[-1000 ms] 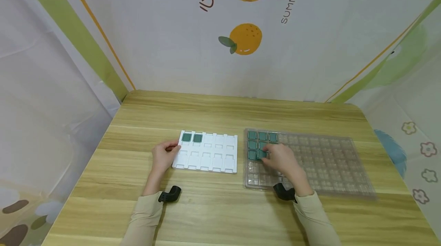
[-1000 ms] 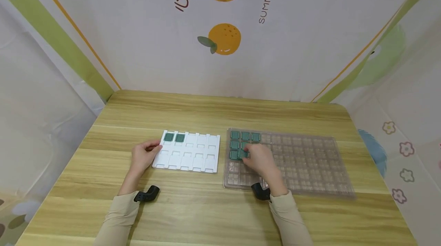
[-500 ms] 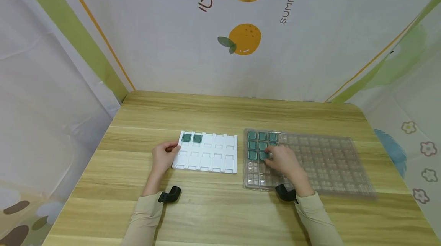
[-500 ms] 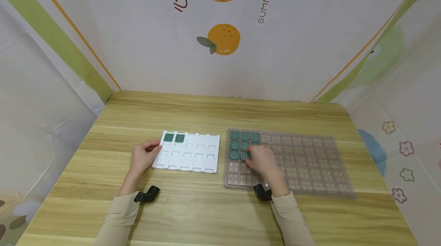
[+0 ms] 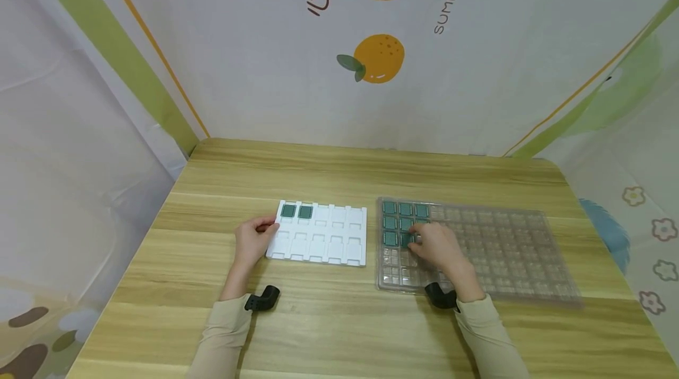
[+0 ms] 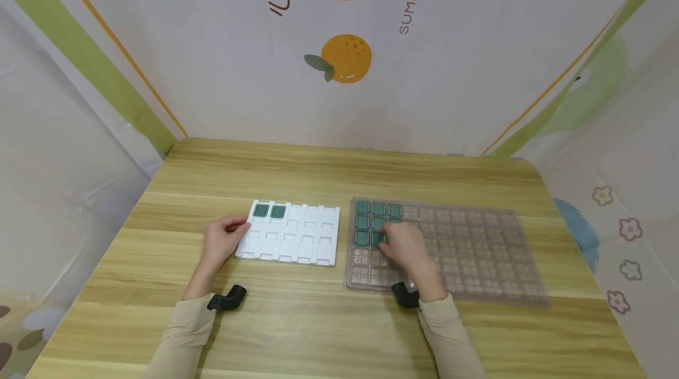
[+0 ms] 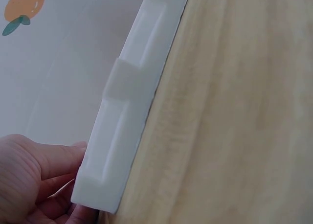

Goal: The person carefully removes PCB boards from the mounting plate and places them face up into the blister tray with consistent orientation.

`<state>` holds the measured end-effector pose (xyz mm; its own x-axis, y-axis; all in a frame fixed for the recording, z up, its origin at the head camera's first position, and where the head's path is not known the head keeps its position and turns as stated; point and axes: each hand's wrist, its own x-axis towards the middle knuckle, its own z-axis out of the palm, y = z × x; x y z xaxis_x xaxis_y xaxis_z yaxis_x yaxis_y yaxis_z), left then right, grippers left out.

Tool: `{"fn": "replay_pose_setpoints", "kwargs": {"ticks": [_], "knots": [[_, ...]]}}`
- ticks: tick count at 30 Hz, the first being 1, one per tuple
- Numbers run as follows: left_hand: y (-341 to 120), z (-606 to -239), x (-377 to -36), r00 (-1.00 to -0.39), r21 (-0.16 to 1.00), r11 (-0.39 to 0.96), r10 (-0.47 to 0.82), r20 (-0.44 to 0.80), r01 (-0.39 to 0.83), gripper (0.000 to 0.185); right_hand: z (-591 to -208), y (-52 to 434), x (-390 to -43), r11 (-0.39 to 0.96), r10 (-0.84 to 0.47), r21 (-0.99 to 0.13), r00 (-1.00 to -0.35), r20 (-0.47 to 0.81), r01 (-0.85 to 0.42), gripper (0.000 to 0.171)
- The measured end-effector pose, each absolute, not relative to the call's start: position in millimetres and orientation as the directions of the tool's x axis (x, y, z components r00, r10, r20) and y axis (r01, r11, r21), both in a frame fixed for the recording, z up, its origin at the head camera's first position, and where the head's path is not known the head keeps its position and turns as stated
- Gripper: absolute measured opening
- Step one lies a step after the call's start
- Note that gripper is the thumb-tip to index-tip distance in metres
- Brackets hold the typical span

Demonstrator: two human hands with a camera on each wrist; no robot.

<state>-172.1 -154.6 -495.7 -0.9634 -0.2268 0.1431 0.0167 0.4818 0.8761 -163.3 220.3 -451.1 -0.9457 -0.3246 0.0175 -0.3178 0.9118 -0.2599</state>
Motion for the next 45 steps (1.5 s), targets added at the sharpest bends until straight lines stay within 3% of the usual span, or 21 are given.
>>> {"fn": "replay_pose_setpoints", "kwargs": {"ticks": [10,21,45], "knots": [[-155,-496,-173,-0.966,0.872,0.49,-0.221,0.136,0.011,0.016,-448,219,-165,0.9,-0.326,-0.294,-0.945,0.032,-0.32,0.026],[-155,-495,-174,-0.965,0.871,0.491,-0.224,0.136,0.008,0.015,-441,204,-170,0.889,-0.368,-0.258,-0.925,0.092,-0.379,0.03],[-154,-495,-172,-0.964,0.878,0.479,-0.233,0.129,0.002,0.016,-439,161,-174,0.857,-0.402,-0.317,-0.912,0.079,-0.406,0.03]]}}
